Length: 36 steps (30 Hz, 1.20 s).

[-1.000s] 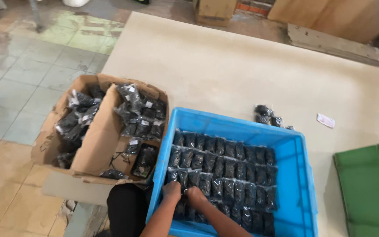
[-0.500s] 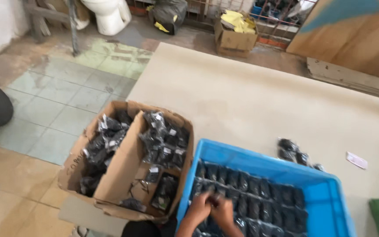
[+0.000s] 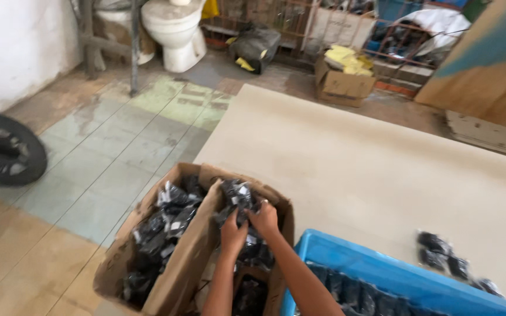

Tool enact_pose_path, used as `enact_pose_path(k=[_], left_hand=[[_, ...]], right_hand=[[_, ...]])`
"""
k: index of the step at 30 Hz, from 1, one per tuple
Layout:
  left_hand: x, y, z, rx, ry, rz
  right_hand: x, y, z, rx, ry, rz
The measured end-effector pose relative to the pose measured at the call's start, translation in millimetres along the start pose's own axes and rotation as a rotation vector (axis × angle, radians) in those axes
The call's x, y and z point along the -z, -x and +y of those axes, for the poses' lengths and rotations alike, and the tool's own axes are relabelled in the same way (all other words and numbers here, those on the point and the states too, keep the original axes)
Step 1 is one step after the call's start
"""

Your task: The person sorts electronic power adapters by picking them from a cardboard box and placing them into rows inside a blue plastic crate. They handle each adapter, which is sealed in a small plastic bag, individually.

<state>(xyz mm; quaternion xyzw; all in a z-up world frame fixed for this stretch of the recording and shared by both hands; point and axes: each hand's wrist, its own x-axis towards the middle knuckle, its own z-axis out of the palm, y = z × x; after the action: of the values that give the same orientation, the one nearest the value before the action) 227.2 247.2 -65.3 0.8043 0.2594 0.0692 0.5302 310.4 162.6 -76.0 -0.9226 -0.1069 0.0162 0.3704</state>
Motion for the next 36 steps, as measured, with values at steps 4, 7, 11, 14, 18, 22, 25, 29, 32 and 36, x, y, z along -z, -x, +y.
enact_pose_path(k=[4,7,11,14,18,22,25,29,32,36], left_hand=[[-8.6,-3.5,-16.8,0.057,0.042,-0.045],[-16.9,-1.5,-31.5,0.031,0.007,-0.104],[-24.0,6.2,-34.3,0.090,0.053,-0.146],[-6.7,38.5,2.8,0.158,0.178,-0.151],[-16.0,61.2,-3.4,-0.125,0.305,0.016],[21.7,149.9,74.3,-0.086,0.292,-0.050],[11.5,196.6,82.2,-0.490,0.328,0.084],[-13.0,241.9,121.2,-0.586,0.470,0.113],[-48.0,268.0,107.1,-0.496,0.429,0.096],[-92.1,294.1,84.5,-0.384,0.294,0.195]], right_hand=[[-26.7,-12.5,-0.6,-0.087,-0.103,-0.100],[-43.5,-17.4,5.2,-0.113,0.003,-0.170],[-56.4,-27.7,30.4,-0.134,-0.008,-0.208],[-48.4,-6.3,37.8,0.005,-0.192,-0.109],[20.4,53.7,-0.4,0.174,-0.365,0.060],[95.1,135.1,-8.5,0.434,-0.339,0.240],[141.2,203.3,-3.6,0.361,-0.443,0.273],[176.8,254.9,30.6,0.311,-0.503,0.300],[189.2,297.9,62.2,0.247,-0.431,0.299],[208.7,338.2,71.8,0.117,-0.304,0.278]])
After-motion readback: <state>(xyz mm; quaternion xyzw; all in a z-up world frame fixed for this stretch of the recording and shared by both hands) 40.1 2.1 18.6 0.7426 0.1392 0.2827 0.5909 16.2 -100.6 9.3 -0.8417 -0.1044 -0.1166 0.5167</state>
